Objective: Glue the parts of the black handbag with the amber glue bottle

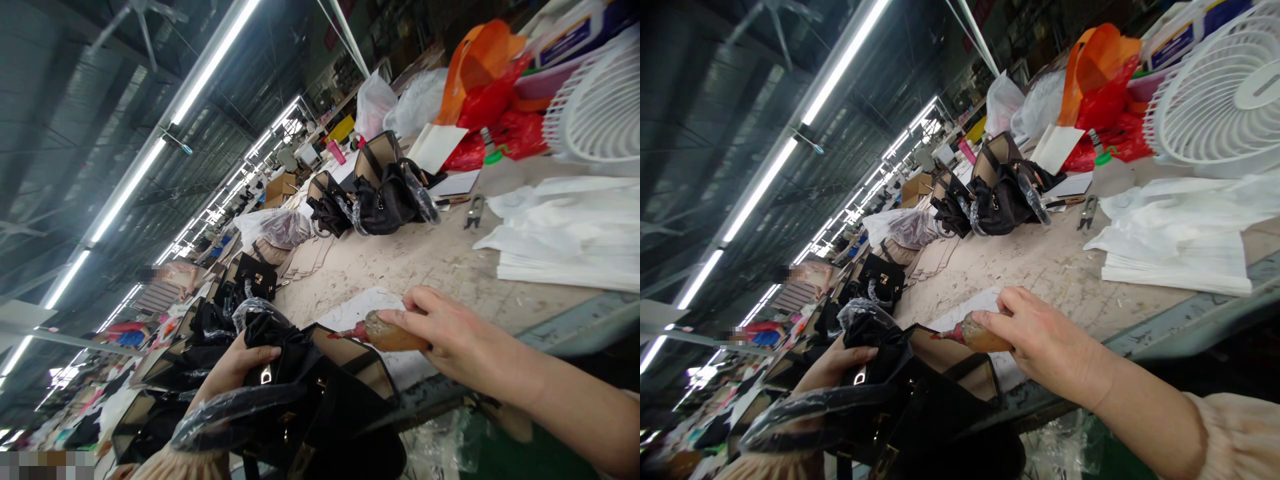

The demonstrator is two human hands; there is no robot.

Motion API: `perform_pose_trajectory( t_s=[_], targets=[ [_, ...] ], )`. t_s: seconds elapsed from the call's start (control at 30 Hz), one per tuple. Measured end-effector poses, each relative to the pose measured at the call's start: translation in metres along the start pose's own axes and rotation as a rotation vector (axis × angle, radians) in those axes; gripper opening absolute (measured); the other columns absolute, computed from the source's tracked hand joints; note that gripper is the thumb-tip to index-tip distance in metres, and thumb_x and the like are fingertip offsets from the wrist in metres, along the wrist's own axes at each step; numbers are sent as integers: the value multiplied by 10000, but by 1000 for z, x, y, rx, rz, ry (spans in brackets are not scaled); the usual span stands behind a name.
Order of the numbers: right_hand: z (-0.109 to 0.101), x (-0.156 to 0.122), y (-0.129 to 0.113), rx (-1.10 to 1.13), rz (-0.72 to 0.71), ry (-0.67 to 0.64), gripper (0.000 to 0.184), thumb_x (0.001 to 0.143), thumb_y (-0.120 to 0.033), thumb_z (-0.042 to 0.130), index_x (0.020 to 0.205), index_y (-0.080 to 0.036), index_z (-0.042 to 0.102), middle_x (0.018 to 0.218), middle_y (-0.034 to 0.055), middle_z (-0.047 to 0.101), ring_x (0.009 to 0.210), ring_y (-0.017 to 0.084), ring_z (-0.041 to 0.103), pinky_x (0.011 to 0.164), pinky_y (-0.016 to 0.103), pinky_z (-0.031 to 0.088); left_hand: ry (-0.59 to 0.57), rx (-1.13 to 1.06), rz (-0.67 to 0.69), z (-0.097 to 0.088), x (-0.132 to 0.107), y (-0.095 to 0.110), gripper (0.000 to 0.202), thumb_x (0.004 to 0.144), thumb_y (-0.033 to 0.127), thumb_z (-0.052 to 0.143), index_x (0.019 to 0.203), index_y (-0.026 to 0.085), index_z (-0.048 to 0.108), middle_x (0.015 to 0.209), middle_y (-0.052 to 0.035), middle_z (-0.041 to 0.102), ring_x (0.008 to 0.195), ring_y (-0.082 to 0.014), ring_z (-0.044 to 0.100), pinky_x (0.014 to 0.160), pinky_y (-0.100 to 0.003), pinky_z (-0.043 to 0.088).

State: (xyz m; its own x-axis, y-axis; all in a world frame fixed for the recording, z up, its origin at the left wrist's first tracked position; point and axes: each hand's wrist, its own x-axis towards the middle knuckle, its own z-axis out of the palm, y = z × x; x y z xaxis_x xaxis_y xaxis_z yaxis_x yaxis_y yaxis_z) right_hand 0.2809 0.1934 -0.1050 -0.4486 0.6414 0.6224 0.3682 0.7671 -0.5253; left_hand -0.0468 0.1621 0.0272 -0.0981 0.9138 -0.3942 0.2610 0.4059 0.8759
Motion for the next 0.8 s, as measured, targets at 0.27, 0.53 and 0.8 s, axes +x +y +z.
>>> perform_pose_trajectory(
  t_s=[0.27,0.53,0.8],
  targets=[
    [0,5,0,-18,8,22,624,704,86,398,1223,-195,602,916,61,440,820,202,487,723,310,432,-8,-11,4,1,1,1,388,602,215,844,942,135,677,778,-60,706,730,-254,682,727,-352,552],
    [-7,0,2,-14,52,-80,635,688,103,402,1198,-217,603,919,54,451,829,200,497,729,310,431,43,16,-5,1,-1,1,363,591,223,849,903,149,681,755,-36,698,720,-228,671,714,-316,532],
    [-4,4,1,-4,31,-31,655,675,99,415,1233,-197,591,918,60,444,828,205,495,717,305,429,12,31,17,0,1,1,317,596,212,831,874,146,696,782,-49,704,720,-228,667,712,-312,533]
  ],
)
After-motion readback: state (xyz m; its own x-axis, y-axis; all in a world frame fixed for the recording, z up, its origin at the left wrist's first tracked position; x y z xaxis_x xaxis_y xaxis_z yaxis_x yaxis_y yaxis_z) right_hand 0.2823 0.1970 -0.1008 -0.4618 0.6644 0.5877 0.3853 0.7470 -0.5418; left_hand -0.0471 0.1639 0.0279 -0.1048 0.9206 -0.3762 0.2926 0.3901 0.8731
